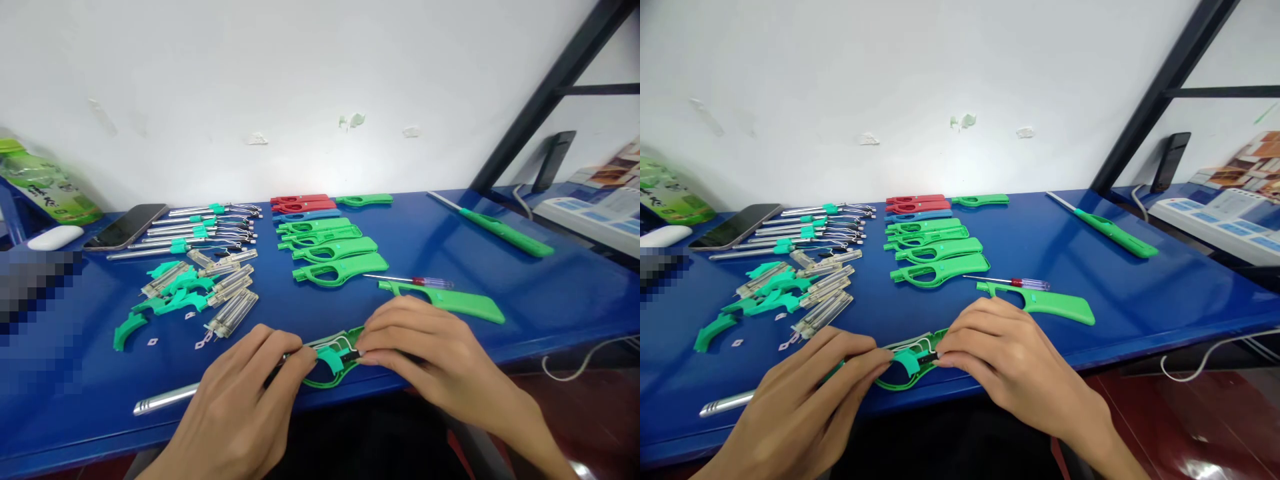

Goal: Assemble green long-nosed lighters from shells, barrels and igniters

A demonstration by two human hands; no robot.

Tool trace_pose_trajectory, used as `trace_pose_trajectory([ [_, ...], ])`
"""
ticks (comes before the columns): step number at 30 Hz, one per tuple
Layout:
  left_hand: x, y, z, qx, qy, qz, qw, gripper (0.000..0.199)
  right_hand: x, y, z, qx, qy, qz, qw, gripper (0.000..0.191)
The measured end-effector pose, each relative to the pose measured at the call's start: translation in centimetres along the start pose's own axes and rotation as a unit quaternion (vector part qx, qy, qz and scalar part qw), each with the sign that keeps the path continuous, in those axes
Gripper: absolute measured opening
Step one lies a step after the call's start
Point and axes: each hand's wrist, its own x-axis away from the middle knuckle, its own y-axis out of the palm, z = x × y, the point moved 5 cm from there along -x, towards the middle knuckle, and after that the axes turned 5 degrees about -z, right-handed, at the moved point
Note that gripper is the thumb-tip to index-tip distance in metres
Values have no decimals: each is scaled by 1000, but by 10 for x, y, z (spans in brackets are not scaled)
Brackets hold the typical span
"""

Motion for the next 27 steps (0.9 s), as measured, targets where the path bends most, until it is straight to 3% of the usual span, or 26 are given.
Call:
trace_pose_trajectory([
  [4,0,-1,0,-9,-1,2,1000,41,0,0,0,2,-1,-2,1000,7],
  [12,-9,-4,8,-9,15,5,1000,20,0,1,1,-10,3,-6,1000,7],
  [27,-7,1,1,25,-21,-17,999,21,1,1,1,-6,6,-5,1000,6],
])
